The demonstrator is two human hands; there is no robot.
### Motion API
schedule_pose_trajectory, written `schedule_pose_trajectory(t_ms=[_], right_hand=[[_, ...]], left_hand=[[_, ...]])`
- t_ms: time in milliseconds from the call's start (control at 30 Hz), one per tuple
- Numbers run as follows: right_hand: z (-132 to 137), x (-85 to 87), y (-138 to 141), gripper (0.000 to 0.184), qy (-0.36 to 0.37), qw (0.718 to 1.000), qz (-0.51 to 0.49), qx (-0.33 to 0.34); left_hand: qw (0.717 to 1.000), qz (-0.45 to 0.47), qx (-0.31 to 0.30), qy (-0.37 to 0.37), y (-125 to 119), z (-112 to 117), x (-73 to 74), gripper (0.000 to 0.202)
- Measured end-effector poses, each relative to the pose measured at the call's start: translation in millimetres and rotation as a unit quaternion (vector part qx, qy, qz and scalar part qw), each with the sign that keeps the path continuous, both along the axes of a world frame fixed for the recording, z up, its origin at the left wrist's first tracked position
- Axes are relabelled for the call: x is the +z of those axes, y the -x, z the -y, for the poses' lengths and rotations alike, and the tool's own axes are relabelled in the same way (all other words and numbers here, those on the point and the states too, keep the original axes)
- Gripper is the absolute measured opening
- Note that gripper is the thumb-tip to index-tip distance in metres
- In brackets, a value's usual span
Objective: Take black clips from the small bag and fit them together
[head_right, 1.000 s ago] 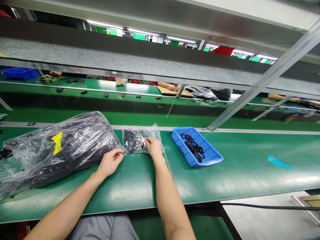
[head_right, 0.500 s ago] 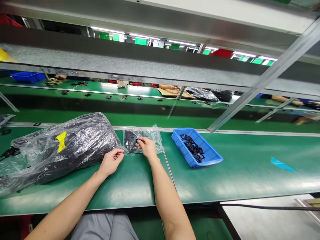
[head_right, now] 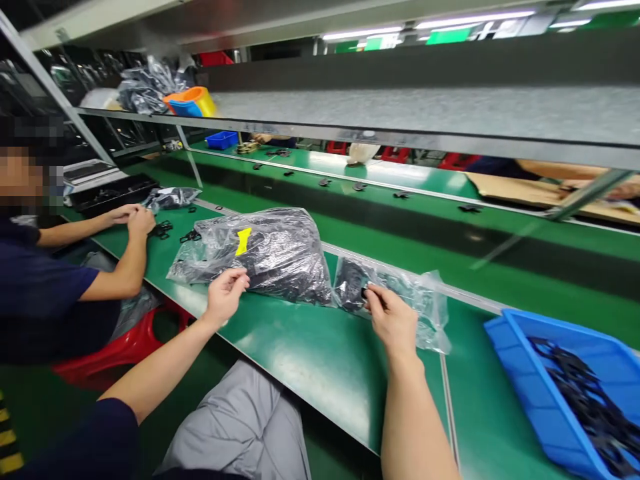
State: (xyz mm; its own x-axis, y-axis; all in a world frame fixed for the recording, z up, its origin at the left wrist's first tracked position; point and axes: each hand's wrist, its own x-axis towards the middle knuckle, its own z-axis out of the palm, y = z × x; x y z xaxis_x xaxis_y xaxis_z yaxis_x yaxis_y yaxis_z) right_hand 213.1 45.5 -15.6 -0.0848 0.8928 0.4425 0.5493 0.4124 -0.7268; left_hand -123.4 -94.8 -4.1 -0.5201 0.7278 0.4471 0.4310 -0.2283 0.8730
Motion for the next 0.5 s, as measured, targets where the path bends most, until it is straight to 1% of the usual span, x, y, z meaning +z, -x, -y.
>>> schedule_pose_trajectory(t_ms=[67, 133, 167, 200, 233, 267, 300, 367, 500], right_hand=[[0, -0.8, -1, 0.049, 0.000, 1.000, 0.001, -0.004], [1, -1.2, -1, 0.051, -0.001, 1.000, 0.004, -0.007], [1, -1.6, -1, 0.052, -0.002, 1.000, 0.006, -0.008], [1, -1.9, -1, 0.052, -0.004, 1.000, 0.009, -0.008], [0, -2.3, 0, 0.052, -0.005, 1.000, 0.011, -0.007], [0, -2.7, 0, 0.052, -0.006, 1.000, 0.011, -0.005], [-1, -3.0, 0, 0.052, -0.005, 1.000, 0.010, -0.003], [-2, -3.4, 1, 0.053, -0.001, 1.000, 0.006, 0.000], [-1, -2.2, 1, 0.054, 0.004, 1.000, 0.011, -0.004]], left_hand=[[0.995, -0.032, 0.095, -0.015, 46, 10, 3.0, 0.028], [0.982, -0.070, 0.175, 0.012, 93, 13, 8.9, 0.032], [0.973, -0.095, 0.204, 0.055, 115, 11, 12.4, 0.034], [0.958, -0.132, 0.222, 0.122, 135, 7, 15.8, 0.035], [0.937, -0.180, 0.215, 0.206, 152, 2, 18.7, 0.034], [0.930, -0.192, 0.209, 0.233, 164, -4, 20.9, 0.032], [0.924, -0.202, 0.201, 0.256, 173, -11, 22.0, 0.029], [0.915, -0.219, 0.177, 0.288, 180, -27, 21.2, 0.025], [0.894, -0.260, 0.132, 0.340, 170, -61, 12.8, 0.029]])
